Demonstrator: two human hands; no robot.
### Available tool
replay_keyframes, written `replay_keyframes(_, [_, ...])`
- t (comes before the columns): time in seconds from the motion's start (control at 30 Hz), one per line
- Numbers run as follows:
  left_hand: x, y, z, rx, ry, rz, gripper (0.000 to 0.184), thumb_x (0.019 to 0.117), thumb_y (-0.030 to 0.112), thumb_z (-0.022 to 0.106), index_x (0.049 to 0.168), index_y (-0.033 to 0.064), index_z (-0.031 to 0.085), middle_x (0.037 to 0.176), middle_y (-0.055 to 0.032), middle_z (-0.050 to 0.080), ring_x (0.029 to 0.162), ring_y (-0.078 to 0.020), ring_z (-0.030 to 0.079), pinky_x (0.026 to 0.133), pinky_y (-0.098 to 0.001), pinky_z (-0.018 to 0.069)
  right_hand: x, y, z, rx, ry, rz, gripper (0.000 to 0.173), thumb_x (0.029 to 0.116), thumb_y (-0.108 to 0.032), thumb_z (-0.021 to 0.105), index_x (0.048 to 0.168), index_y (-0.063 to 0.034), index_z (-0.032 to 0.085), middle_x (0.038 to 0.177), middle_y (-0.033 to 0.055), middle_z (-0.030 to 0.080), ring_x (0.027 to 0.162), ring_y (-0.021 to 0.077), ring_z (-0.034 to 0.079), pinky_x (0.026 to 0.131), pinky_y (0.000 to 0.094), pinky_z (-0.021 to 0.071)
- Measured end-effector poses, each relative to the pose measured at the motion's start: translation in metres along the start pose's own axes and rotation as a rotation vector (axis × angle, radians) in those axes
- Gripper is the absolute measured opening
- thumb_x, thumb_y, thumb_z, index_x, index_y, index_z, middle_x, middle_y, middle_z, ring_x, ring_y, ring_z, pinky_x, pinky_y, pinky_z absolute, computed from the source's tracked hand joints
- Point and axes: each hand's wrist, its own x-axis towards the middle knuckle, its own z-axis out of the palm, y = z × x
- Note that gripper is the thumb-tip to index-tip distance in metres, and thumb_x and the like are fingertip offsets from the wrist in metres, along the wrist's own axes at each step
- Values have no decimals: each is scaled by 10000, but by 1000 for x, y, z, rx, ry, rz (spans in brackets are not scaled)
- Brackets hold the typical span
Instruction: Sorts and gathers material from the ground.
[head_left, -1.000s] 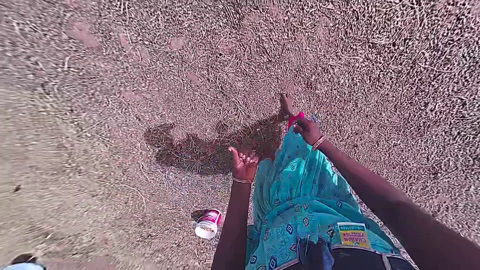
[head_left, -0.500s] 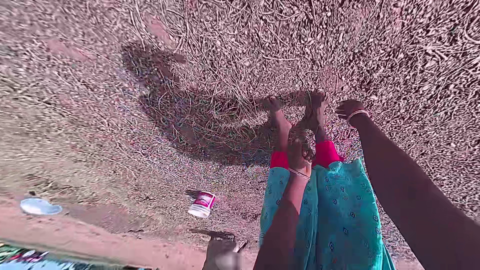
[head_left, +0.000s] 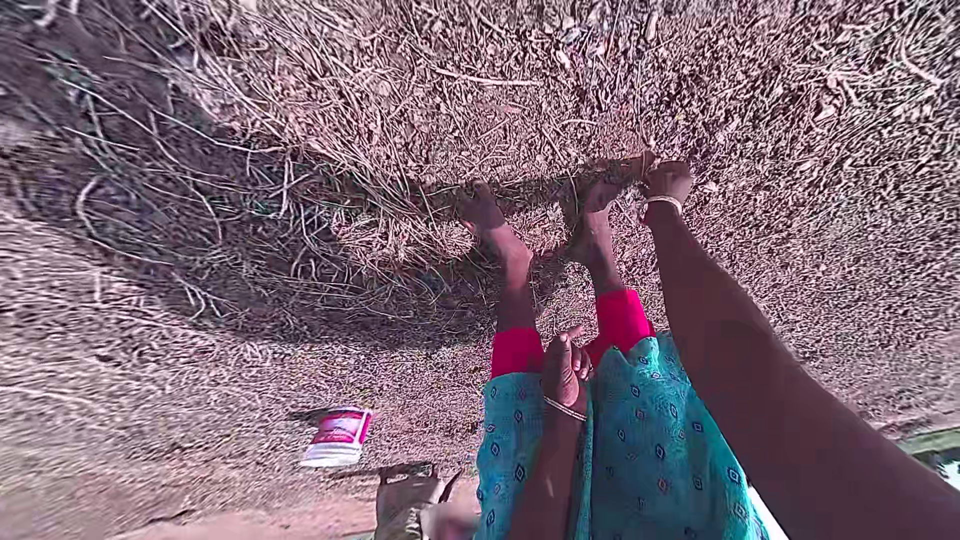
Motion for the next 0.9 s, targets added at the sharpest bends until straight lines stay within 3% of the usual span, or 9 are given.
replay_keyframes(0.1, [2, 21, 15, -29, 33, -72, 407, 1123, 159, 253, 1121, 17, 633, 481, 102, 438, 372, 1, 435, 395, -156, 411, 4, -24, -8, -84, -11, -158, 355, 908, -23, 656, 1264, -24, 650, 1191, 212, 685, 1100, 339, 665, 944, 527, 527])
replay_keyframes(0.27, [5, 49, 38, -94, 21, -48, 416, 1119, 152, 280, 1047, 48, 676, 493, 108, 446, 387, 4, 426, 404, -154, 397, 15, -65, -4, -554, -110, -258, 456, 867, -157, 768, 1285, -8, 662, 1334, 279, 625, 1299, 455, 558, 1081, 616, 431])
replay_keyframes(0.37, [5, 57, 43, -125, 35, -45, 424, 1124, 171, 279, 1030, 55, 676, 489, 105, 443, 383, 4, 424, 401, -152, 396, 11, -74, -4, -293, -90, -248, 328, 893, -101, 715, 1194, 17, 660, 1162, 238, 691, 1088, 367, 672, 942, 563, 524])
replay_keyframes(0.43, [4, 62, 47, -129, 27, -47, 417, 1121, 160, 288, 1022, 57, 680, 489, 108, 444, 385, 6, 424, 403, -150, 397, 9, -84, 2, 92, -101, -276, 250, 944, -49, 611, 1183, 25, 611, 1027, 168, 643, 861, 230, 649, 764, 413, 566])
replay_keyframes(0.5, [4, 65, 50, -128, 14, -42, 414, 1117, 147, 295, 1018, 53, 685, 490, 110, 445, 386, 9, 424, 404, -149, 396, 8, -110, 8, 311, -104, -283, 172, 984, -56, 550, 1114, 11, 639, 898, 112, 653, 735, 168, 637, 680, 367, 559])
replay_keyframes(0.57, [4, 66, 52, -131, 10, -45, 407, 1114, 135, 303, 1010, 46, 687, 490, 104, 446, 387, 7, 423, 405, -151, 394, 16, -137, 11, 249, -51, -307, 173, 1006, -120, 571, 1110, -13, 659, 928, 110, 676, 798, 181, 661, 735, 382, 564])
replay_keyframes(0.7, [7, 66, 53, -125, 5, -49, 410, 1110, 133, 306, 989, 67, 692, 496, 108, 429, 391, 2, 403, 405, -156, 375, 21, -179, 7, -352, 9, -373, 369, 942, -299, 699, 1205, -41, 698, 1213, 201, 701, 1182, 363, 646, 1012, 564, 467])
replay_keyframes(0.8, [6, 72, 55, -140, 20, -49, 405, 1111, 133, 314, 976, 68, 691, 492, 108, 434, 387, 2, 405, 400, -154, 373, 24, -179, 6, -330, -28, -419, 375, 897, -241, 724, 1194, -15, 684, 1174, 209, 704, 1120, 359, 667, 970, 557, 495])
replay_keyframes(0.9, [6, 75, 59, -165, 3, -38, 407, 1108, 120, 312, 970, 63, 691, 499, 106, 441, 388, 3, 408, 402, -150, 378, 32, -178, 10, 80, -128, -458, 300, 897, -93, 674, 1178, 1, 624, 1005, 140, 655, 841, 215, 649, 755, 408, 556])
